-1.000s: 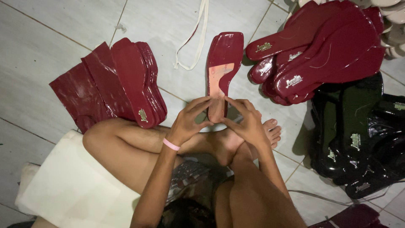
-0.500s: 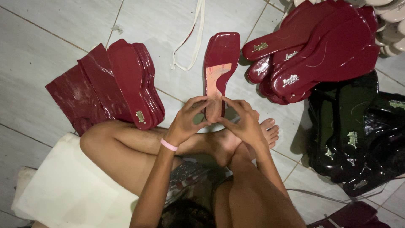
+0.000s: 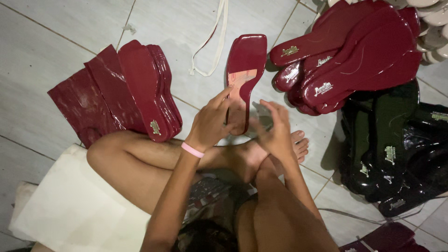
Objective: The person sits on the floor and repeatedly places beige insoles into maroon slipper soles, pressing them into place. The person handles multiple slipper soles and insoles one at a time, occasionally turning them over and stacking them.
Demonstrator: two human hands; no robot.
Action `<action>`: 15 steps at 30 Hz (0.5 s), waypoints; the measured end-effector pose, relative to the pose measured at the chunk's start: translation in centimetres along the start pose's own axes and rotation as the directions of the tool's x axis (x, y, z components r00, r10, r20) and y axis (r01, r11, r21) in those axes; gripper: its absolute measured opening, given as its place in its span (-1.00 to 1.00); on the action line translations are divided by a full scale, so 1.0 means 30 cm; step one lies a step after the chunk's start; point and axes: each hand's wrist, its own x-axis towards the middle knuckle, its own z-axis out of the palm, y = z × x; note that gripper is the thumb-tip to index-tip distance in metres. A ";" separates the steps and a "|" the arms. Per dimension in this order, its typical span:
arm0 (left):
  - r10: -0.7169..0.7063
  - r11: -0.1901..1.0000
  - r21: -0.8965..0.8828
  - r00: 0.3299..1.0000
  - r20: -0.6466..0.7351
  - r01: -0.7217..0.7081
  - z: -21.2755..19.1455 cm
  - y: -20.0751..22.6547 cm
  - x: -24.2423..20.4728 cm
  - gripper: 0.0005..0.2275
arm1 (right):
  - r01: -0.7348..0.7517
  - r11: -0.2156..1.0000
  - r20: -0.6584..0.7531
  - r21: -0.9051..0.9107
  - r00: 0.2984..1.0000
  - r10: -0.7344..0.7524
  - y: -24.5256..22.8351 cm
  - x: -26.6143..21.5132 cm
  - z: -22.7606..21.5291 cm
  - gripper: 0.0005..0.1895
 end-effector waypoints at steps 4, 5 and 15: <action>-0.017 0.999 0.034 1.000 0.023 0.016 0.007 0.002 0.006 -0.20 | 0.034 0.994 -0.174 -0.106 0.983 -0.052 0.009 0.031 -0.027 -0.78; -0.024 0.998 0.051 0.999 0.034 0.022 0.011 -0.002 0.007 -0.18 | 0.049 0.997 -0.148 -0.062 0.987 -0.058 0.005 0.050 -0.039 -0.82; 0.016 0.985 0.174 1.000 -0.018 -0.012 0.040 -0.021 0.058 -0.01 | 0.117 0.991 0.002 -0.071 0.993 -0.117 -0.096 0.211 -0.087 -0.84</action>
